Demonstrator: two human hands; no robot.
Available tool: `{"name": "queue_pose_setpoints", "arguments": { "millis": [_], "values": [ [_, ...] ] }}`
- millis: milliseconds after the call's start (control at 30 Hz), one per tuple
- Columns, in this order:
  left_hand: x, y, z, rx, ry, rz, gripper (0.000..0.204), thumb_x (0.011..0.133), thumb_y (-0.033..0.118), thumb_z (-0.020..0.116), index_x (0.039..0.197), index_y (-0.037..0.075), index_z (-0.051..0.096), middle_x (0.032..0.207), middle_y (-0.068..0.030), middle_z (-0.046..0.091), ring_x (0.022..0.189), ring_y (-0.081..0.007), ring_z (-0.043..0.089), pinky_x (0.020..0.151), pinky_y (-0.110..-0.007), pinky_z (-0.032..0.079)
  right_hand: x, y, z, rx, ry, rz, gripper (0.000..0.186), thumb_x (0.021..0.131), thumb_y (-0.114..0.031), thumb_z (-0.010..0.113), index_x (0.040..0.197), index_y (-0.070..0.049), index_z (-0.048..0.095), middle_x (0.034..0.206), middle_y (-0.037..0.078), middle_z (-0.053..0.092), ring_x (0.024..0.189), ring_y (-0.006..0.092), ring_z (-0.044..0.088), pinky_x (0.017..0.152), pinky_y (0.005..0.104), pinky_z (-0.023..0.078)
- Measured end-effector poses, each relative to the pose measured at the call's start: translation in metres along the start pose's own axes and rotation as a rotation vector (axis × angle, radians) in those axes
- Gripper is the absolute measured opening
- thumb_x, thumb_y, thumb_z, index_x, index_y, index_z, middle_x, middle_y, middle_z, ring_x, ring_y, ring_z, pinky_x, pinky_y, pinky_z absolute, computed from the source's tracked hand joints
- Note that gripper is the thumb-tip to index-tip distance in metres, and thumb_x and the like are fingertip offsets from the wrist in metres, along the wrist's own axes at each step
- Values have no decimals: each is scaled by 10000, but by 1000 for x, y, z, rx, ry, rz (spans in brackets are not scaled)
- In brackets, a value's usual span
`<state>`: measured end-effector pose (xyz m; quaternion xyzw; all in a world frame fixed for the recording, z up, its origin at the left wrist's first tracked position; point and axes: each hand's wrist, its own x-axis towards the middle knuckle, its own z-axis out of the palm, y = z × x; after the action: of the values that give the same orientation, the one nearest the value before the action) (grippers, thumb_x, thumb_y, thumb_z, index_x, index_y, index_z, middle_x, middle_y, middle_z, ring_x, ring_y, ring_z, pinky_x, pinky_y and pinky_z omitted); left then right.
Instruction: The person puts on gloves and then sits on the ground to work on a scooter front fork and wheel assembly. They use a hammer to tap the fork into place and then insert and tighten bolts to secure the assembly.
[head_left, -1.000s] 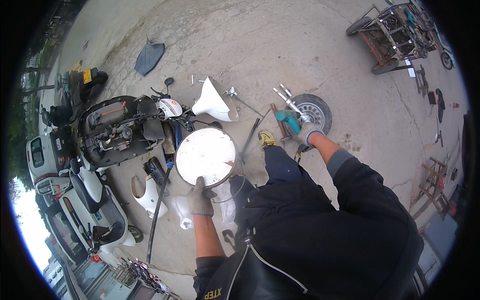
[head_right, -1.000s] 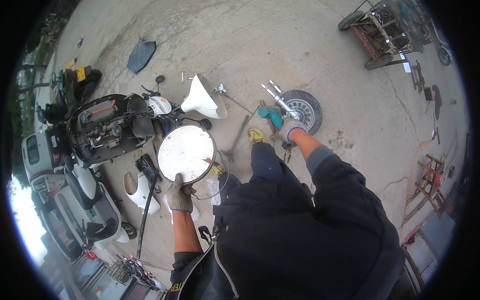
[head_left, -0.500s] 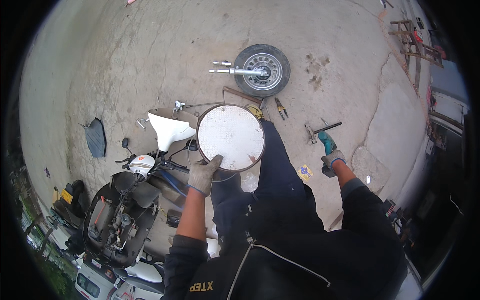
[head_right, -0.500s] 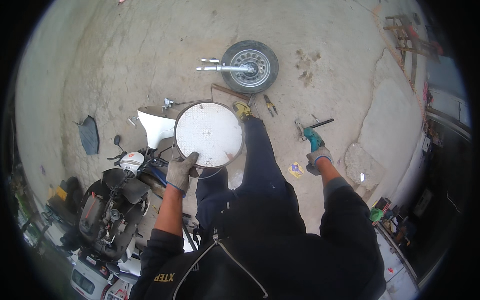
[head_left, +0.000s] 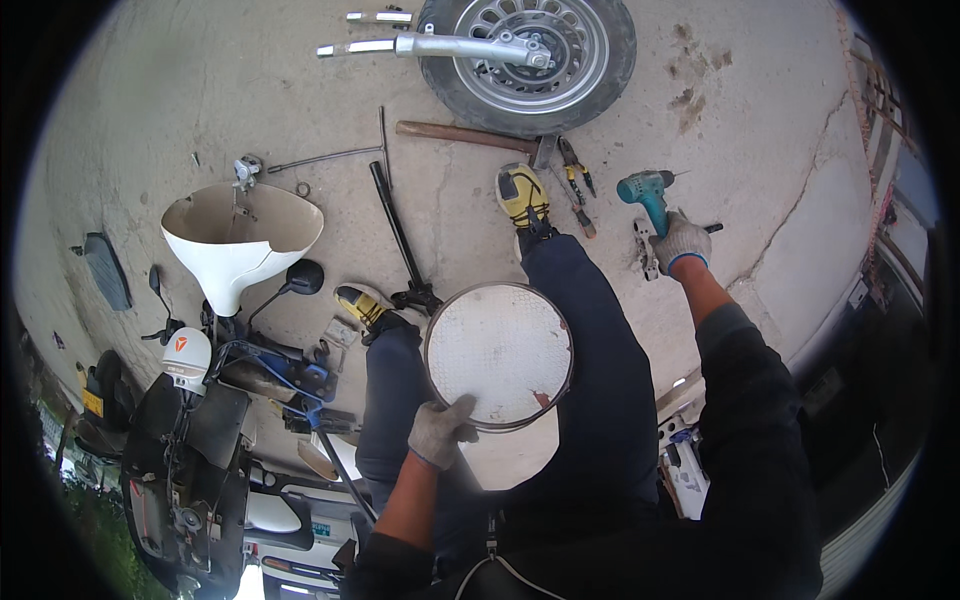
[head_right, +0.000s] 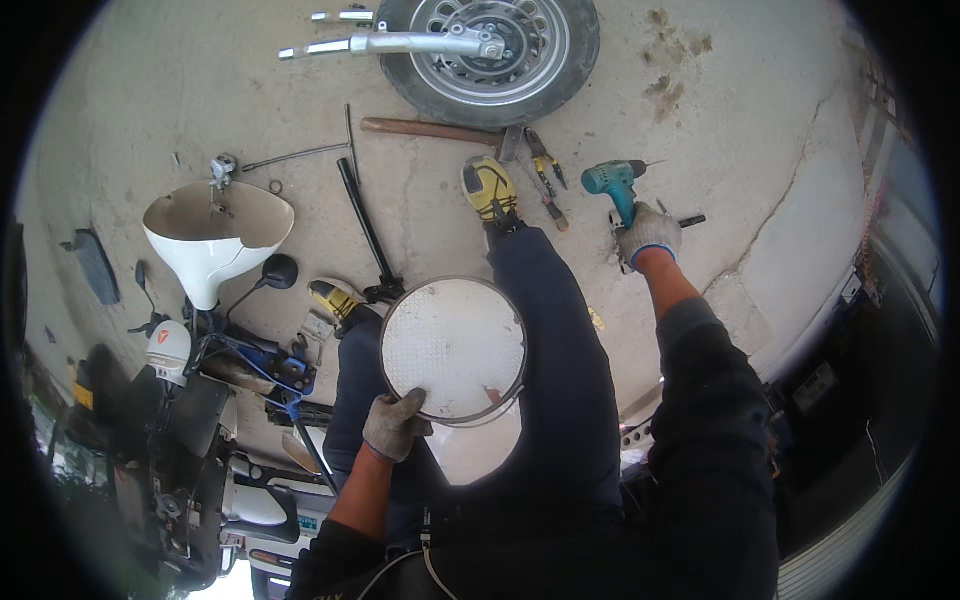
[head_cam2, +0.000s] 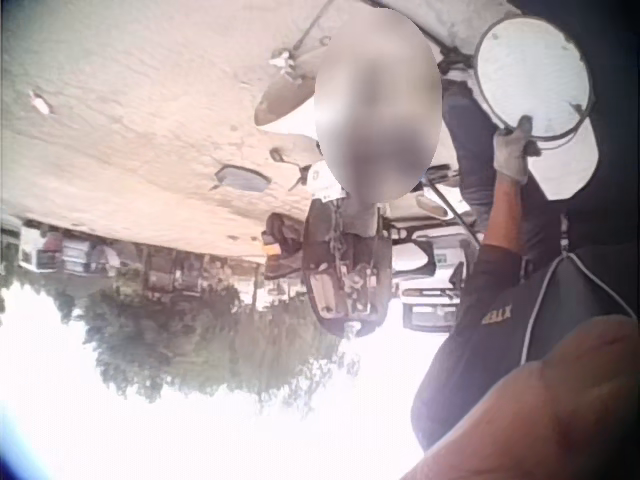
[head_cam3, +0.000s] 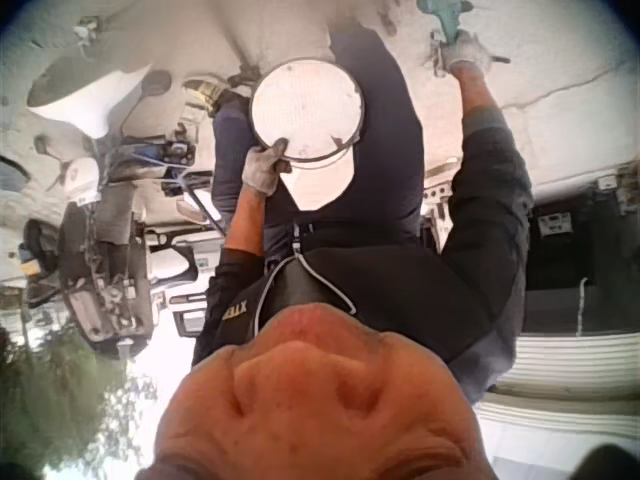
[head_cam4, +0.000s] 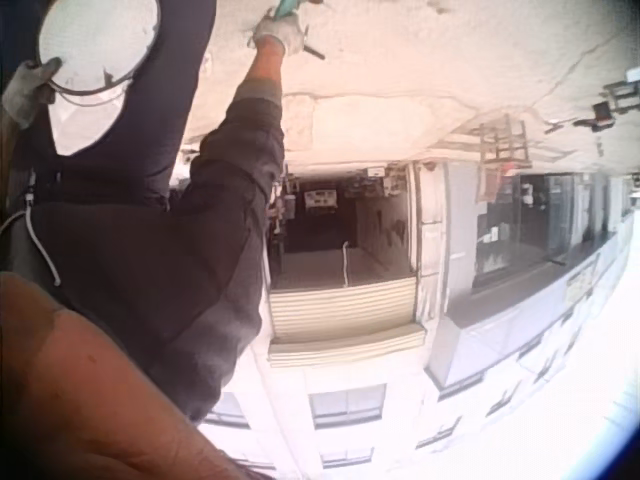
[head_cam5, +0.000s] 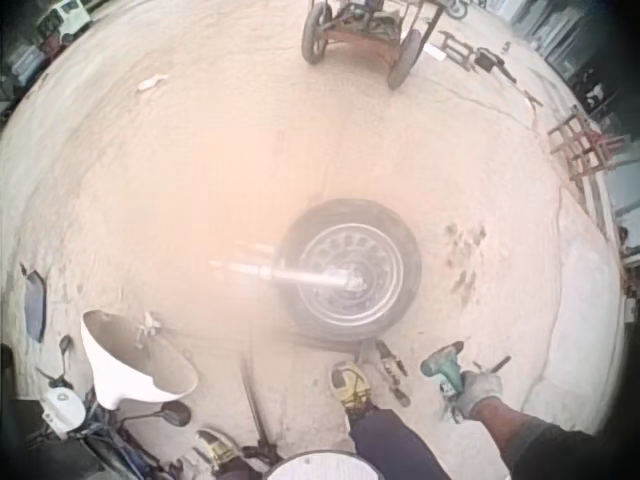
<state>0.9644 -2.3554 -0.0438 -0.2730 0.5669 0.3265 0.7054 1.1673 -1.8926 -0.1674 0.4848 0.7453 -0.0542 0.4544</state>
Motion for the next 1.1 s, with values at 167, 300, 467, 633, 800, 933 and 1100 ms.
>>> {"name": "queue_pose_setpoints", "arguments": {
  "millis": [167,300,467,633,800,933,1100],
  "values": [
    [53,-22,9,199,-87,-244,202,942,140,764,1022,-41,725,721,-82,695,599,-153,644,566,-299,526,100,-33,20,-110,151,0,435,886,-377,782,1237,-137,692,1046,167,784,1010,378,745,896,498,573],
    [96,-47,15,524,-329,-373,437,888,386,798,1114,14,768,774,-114,735,681,-197,691,682,-363,552,144,-45,59,-174,162,-54,501,889,-373,783,1318,-144,665,1102,170,779,1042,386,736,908,509,570],
    [132,-113,10,673,-541,-298,684,796,463,815,1314,33,693,1206,-196,746,1118,-338,709,977,-428,546,167,-46,100,50,134,84,539,890,-312,770,1381,-118,663,1200,163,766,1112,333,734,966,452,564],
    [181,-164,24,1149,-913,-69,498,816,480,693,1004,38,822,1017,-184,777,1210,-307,622,1114,-414,445,130,-90,45,232,601,-444,473,886,-106,751,1350,-26,697,1188,230,751,1137,357,725,989,419,557],
    [223,-163,20,1404,-914,136,498,863,521,666,1059,89,816,1023,-128,793,1063,-284,719,1218,-421,279,90,-217,-54,221,797,-844,627,774,-91,820,1385,-103,677,1379,201,649,1300,407,588,1122,513,452],
    [254,-158,-13,1712,-984,234,416,815,511,720,997,157,841,961,-79,808,1011,-250,745,1176,-419,333,80,-310,-100,233,916,-1088,658,746,-102,821,1381,-97,650,1388,174,623,1331,395,550,1147,535,424],
    [298,-117,-39,1742,-993,-44,769,757,510,801,1431,165,661,1369,-105,710,1270,-310,667,1106,-439,481,74,-410,-133,157,1028,-1124,711,808,-205,818,1453,-50,561,1436,206,580,1379,392,514,1204,506,365]
  ]
}}
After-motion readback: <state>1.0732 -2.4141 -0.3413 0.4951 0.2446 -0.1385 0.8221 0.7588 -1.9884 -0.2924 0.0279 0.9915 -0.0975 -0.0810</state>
